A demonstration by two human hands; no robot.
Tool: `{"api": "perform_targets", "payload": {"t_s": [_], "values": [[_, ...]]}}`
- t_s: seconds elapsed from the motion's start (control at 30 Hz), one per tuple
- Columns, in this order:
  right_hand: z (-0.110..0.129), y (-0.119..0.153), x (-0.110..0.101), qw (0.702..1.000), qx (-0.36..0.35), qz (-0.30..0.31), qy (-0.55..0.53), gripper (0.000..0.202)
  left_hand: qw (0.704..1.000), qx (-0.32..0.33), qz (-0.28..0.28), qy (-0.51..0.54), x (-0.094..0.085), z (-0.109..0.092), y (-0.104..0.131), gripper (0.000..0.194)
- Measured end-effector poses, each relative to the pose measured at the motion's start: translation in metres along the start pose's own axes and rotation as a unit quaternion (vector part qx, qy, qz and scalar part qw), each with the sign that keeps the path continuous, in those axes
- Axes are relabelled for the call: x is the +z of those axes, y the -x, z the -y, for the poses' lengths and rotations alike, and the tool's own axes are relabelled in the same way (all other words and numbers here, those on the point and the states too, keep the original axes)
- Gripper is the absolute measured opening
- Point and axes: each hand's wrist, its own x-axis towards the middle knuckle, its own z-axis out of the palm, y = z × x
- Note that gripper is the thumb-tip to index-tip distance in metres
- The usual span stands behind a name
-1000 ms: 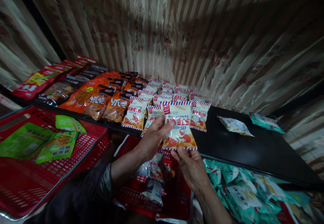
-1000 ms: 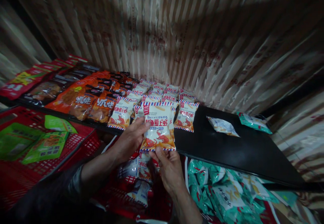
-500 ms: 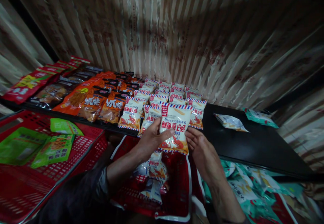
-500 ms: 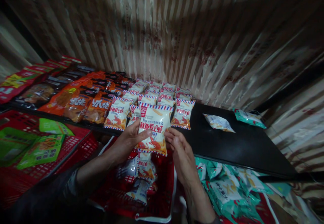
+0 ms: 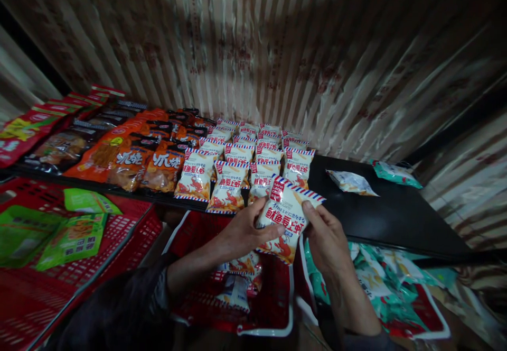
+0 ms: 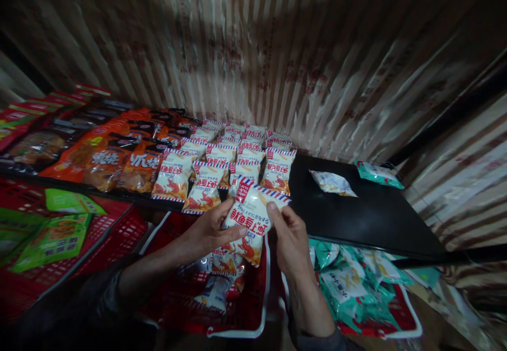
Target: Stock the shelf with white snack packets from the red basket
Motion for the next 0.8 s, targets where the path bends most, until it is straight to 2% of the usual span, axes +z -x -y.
{"api": "perform_targets", "payload": {"t_s": [0.17, 0.33, 0.6, 0.8], "values": [[0.002, -0.003, 0.002, 0.999, 0.002, -0.041, -0.017, 0.034, 0.996, -0.006, 0.030, 0.084, 0.004, 0.001, 0.002, 0.045], [0.006, -0.007, 0.003, 0.996, 0.001, -0.083, -0.017, 0.040, 0.988, -0.016, 0.050, 0.145, 0.003, -0.004, 0.005, 0.045], [0.010, -0.014, -0.005, 0.992, 0.000, -0.114, -0.052, 0.045, 0.992, -0.030, 0.028, 0.122, -0.006, -0.010, 0.010, 0.030], [0.009, -0.018, -0.012, 0.991, -0.005, -0.121, -0.059, 0.044, 0.980, -0.044, 0.117, 0.156, -0.003, -0.022, 0.015, 0.038]]}}
